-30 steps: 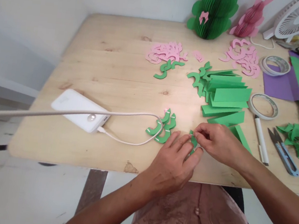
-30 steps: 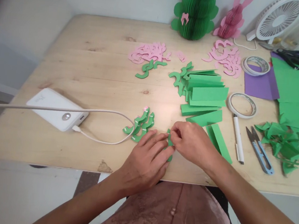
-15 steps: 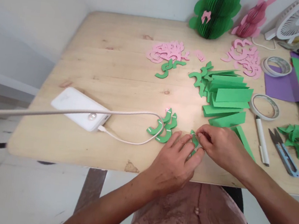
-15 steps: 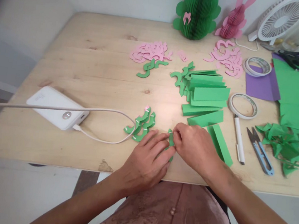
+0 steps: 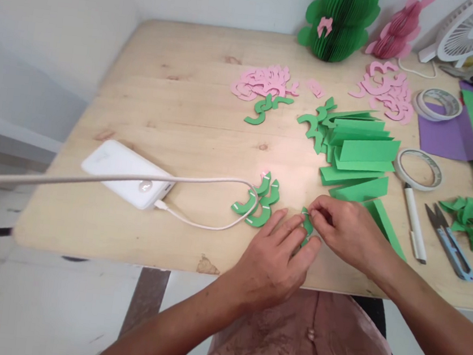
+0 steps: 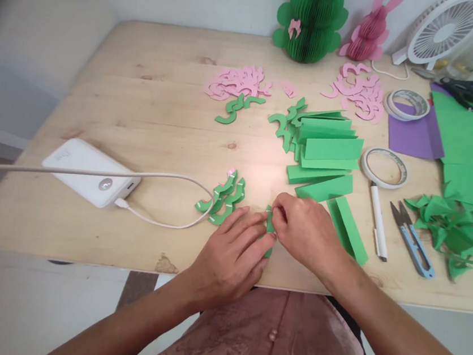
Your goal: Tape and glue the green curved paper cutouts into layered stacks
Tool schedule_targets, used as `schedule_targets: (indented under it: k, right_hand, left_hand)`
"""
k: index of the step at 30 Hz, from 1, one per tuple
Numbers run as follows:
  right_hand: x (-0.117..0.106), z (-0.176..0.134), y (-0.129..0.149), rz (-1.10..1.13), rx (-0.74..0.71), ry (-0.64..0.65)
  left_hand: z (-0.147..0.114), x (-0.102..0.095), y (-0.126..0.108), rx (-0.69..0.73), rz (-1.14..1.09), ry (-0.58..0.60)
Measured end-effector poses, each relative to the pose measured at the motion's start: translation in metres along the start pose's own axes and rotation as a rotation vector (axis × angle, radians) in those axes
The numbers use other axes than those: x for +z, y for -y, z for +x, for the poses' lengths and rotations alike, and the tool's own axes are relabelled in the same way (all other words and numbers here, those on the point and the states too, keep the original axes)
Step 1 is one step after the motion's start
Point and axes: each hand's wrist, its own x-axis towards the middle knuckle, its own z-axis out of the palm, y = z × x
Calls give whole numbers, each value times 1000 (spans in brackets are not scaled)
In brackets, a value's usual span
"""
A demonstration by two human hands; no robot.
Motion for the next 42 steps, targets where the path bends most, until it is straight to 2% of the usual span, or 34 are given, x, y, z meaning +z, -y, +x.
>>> schedule_targets:
  k: [12,31,42]
  right_hand:
    - [-2,1,-1,82,-2,24]
    - [-1,-1,5,-67,2,-8]
    - [-2,0,5,-62,-9,-6]
  left_hand:
    - [1,-1,0,1,-74,17]
    - [1,-2,1,-6,-76,37]
    - [1,-2,1,-13,-90,-31]
